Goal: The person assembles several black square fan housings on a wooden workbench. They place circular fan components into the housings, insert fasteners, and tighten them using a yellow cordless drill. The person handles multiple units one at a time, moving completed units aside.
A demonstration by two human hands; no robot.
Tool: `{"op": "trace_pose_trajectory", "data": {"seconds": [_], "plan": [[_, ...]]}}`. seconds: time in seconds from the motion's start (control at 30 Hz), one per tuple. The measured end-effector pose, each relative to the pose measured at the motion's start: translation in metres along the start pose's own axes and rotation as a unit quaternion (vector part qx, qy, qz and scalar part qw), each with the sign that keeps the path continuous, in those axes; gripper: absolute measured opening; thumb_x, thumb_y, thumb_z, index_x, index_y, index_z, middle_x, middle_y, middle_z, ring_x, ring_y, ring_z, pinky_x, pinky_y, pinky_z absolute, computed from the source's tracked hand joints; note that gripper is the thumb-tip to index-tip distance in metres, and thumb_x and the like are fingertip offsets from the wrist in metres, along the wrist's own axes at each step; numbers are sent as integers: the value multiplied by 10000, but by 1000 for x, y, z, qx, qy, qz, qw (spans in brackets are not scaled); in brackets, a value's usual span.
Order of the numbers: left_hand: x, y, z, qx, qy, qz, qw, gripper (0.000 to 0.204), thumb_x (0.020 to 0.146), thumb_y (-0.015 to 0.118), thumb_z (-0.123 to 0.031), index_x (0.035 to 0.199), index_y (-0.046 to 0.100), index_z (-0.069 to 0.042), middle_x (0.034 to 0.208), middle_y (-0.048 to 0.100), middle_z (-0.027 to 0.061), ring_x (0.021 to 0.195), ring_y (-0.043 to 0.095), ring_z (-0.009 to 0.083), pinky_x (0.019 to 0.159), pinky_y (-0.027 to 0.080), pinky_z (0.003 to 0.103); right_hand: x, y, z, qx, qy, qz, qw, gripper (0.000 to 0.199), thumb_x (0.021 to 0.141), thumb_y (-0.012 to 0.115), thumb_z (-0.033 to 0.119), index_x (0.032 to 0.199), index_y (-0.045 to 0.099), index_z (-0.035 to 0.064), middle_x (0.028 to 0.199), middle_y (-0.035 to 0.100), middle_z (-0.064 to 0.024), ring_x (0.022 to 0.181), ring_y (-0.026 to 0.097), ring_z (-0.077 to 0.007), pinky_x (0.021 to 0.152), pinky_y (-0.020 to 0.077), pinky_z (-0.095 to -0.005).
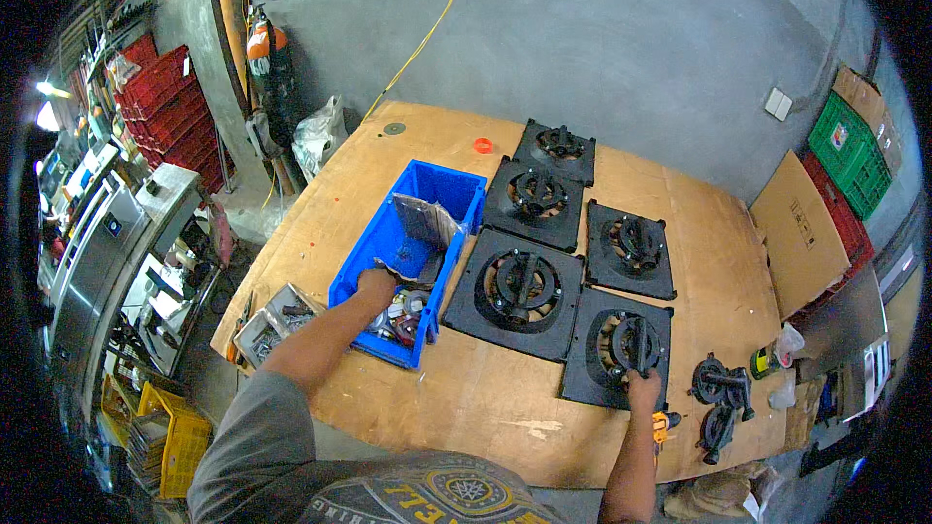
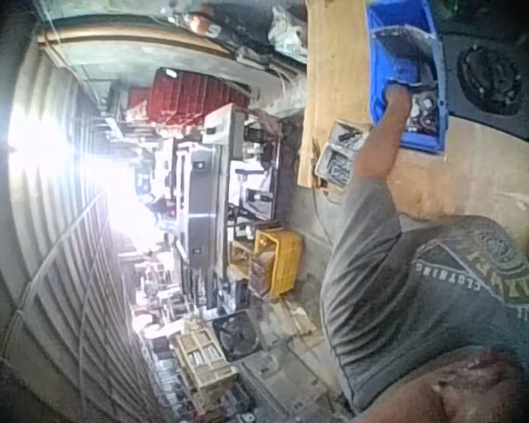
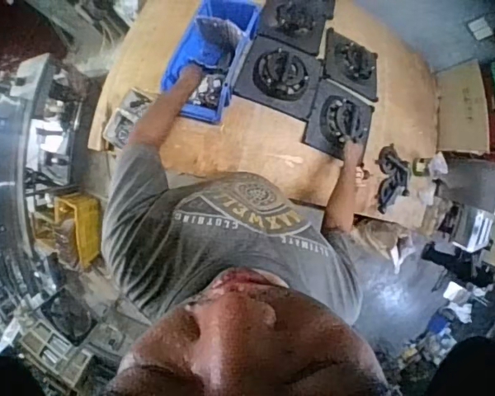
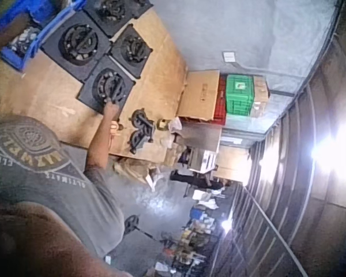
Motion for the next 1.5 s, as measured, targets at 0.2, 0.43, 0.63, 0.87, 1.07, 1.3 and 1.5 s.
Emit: {"op": "trace_pose_trajectory", "data": {"seconds": [0.2,0.43,0.63,0.87,1.07,1.3,1.5], "plan": [[18,19,16,41,29,-15,999,229,871,570,-178,1009,749,-143,1065,714,89,977,690,231,753,563,382,31,17,-26,8,-52,-23,998,366,742,670,159,1008,595,-81,783,628,-145,608,595,-243,550,476,-354],[-57,-89,2,-93,22,-67,993,232,786,655,-206,984,730,-110,975,714,129,913,692,289,759,556,428,-77,-9,57,-229,-355,-311,852,551,773,731,173,1229,523,-55,1144,591,-228,1082,561,-347,951,422,-450],[-173,-125,-101,-488,256,-65,832,395,741,777,-320,1041,681,-83,1021,675,104,993,639,287,838,523,387,-219,155,124,320,-3,465,825,419,965,558,189,1325,447,4,1159,611,-125,971,631,-247,829,522,-373],[-148,-117,-91,-473,225,-47,851,380,769,743,-263,1091,660,-80,1088,666,128,1016,631,309,910,491,410,-219,178,136,134,-62,518,842,322,944,617,223,1168,594,-8,908,684,-111,757,665,-182,684,526,-312],[21,-107,-3,-250,6,-130,959,256,786,666,-193,1003,710,-64,1036,696,169,955,679,328,817,542,450,-192,162,81,-162,-190,422,872,372,817,724,287,1056,659,9,885,692,-181,783,683,-259,726,533,-356],[128,-11,-9,-138,-86,25,986,262,830,622,-165,1060,711,-75,1112,688,158,1044,662,324,860,541,447,-203,129,27,-189,-157,413,877,405,783,674,327,1077,696,51,946,696,-191,879,672,-322,796,525,-384],[109,-24,-13,-185,-53,-69,979,172,831,626,-141,958,697,-49,1050,700,155,977,679,316,823,547,431,-209,123,38,-148,-212,354,899,348,788,705,253,1094,712,87,956,691,-181,830,670,-271,759,525,-364]]}}
Point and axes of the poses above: each hand's wrist, its own x-axis towards the middle knuckle, its own y-axis out of the palm, z = x × y, the point moved 7 cm from there along x, towards the middle knuckle
